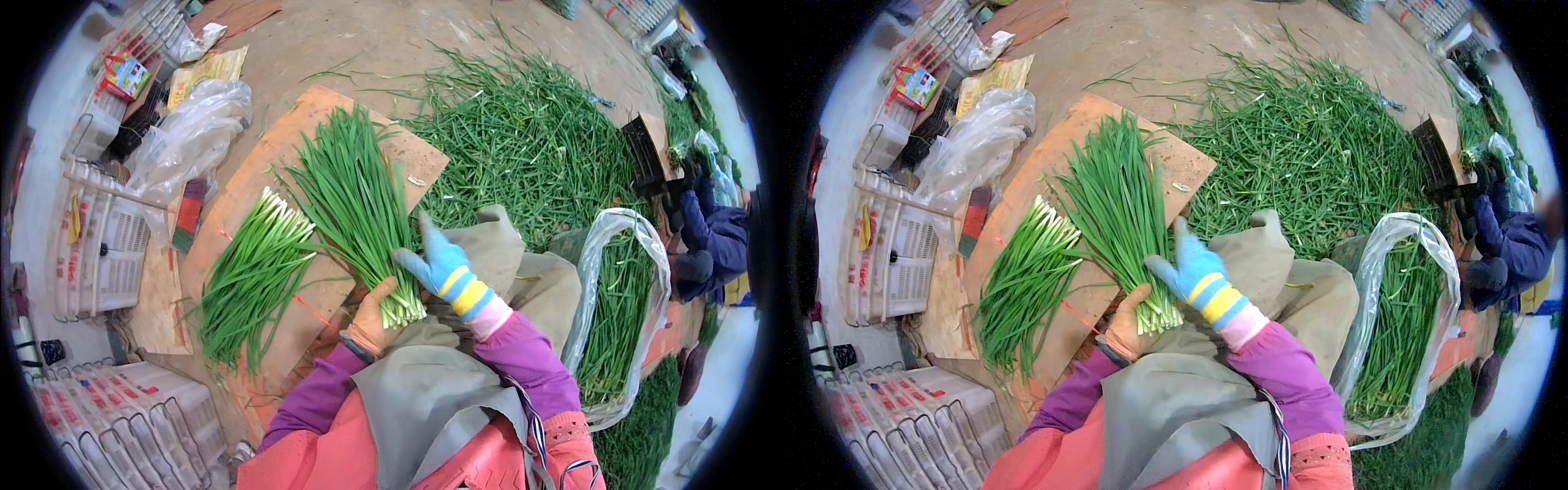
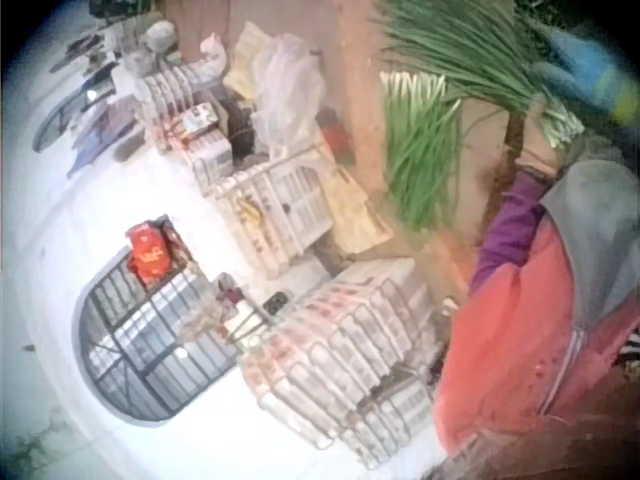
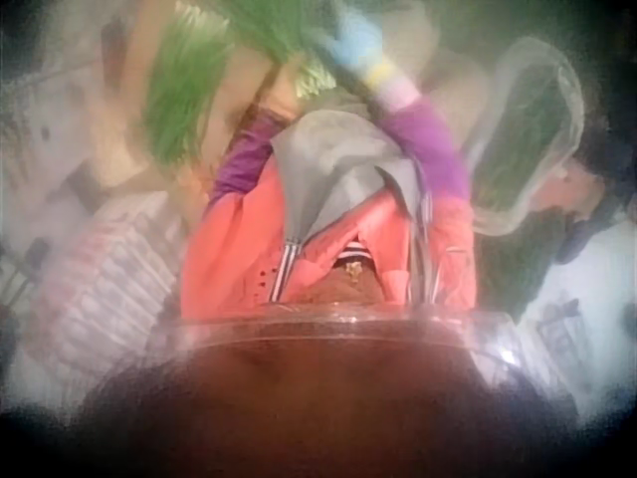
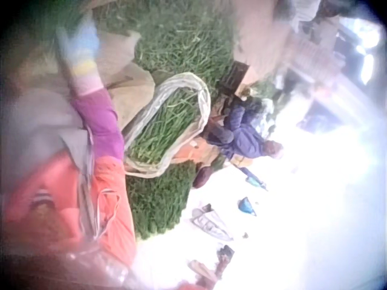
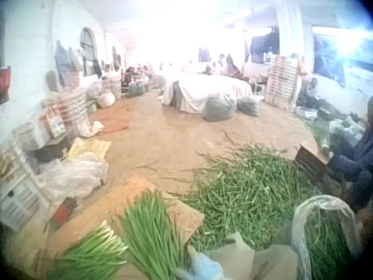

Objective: The person gathers bunches of green onions from a pile, aligns the bulb ends, and secures them with a red tie before placing the bunches into a plastic bag.

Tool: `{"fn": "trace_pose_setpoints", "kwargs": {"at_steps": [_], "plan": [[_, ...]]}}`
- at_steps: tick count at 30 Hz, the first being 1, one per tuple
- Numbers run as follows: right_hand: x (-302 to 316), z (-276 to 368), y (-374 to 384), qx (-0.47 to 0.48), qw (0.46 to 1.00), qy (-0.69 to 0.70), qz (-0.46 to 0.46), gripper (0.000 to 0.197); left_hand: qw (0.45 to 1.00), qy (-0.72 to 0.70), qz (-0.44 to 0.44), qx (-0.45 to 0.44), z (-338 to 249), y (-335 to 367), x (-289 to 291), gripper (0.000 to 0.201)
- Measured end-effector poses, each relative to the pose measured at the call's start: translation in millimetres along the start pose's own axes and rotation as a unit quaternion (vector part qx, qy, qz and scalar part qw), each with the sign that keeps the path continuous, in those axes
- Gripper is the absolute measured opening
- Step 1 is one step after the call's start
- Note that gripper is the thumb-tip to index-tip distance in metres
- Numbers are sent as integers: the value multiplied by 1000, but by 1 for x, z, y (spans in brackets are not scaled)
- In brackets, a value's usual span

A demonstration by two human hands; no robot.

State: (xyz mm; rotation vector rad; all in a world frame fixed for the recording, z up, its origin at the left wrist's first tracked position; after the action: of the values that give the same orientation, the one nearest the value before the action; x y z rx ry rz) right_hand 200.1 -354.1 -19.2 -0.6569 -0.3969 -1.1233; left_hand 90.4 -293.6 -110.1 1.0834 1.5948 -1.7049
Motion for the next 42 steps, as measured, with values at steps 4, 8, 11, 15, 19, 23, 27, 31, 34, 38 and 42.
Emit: {"fn": "trace_pose_setpoints", "kwargs": {"at_steps": [4, 8, 11, 15, 19, 23, 27, 31, 34, 38, 42], "plan": [[6, 30, -44, 128, 974, -181, 47, 42, 999, -20, -21, 34, 4, -3, -6, 31], [-8, 22, -56, 152, 961, -231, 21, 33, 999, -30, 7, -10, 1, -5, -11, 39], [0, -10, -39, -36, 980, 104, 163, 28, 995, 65, 67, -47, -2, -5, -15, 65], [2, -37, -43, -220, 804, 493, 247, 30, 987, 90, 122, -47, -2, -9, -29, 83], [1, -34, -55, -212, 734, 581, 282, 28, 985, 93, 131, -59, -2, -11, -37, 88], [25, 14, -58, 106, 942, 277, 155, 24, 979, 90, 161, -80, -8, -5, -13, 85], [-11, 41, -80, 196, 968, -153, 29, 20, 981, 126, 108, -105, -5, -19, -29, 84], [-18, 42, -83, 212, 960, -159, 89, 24, 997, 52, 40, 34, 6, -22, -22, 62], [5, 41, -68, 153, 987, -30, 43, 20, 993, 100, -49, -37, -7, -13, 8, 35], [-9, 21, -64, 144, 975, -165, 26, 25, 996, 73, 17, -45, -8, -11, -4, 35], [-23, 14, -62, 106, 960, -255, 53, 31, 998, 45, 35, -38, -7, -9, -6, 36]]}}
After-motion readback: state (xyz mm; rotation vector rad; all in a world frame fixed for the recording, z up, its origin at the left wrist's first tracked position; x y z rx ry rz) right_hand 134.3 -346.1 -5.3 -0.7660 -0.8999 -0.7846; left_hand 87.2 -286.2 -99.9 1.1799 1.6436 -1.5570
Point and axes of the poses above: each hand's wrist, its own y-axis towards the middle knuckle, its own x-axis out of the back of the hand, z = x × y, the point moved 8 cm from there along y, towards the middle knuckle, and after that the axes turned 12 degrees about -x, right-handed, at the moved point
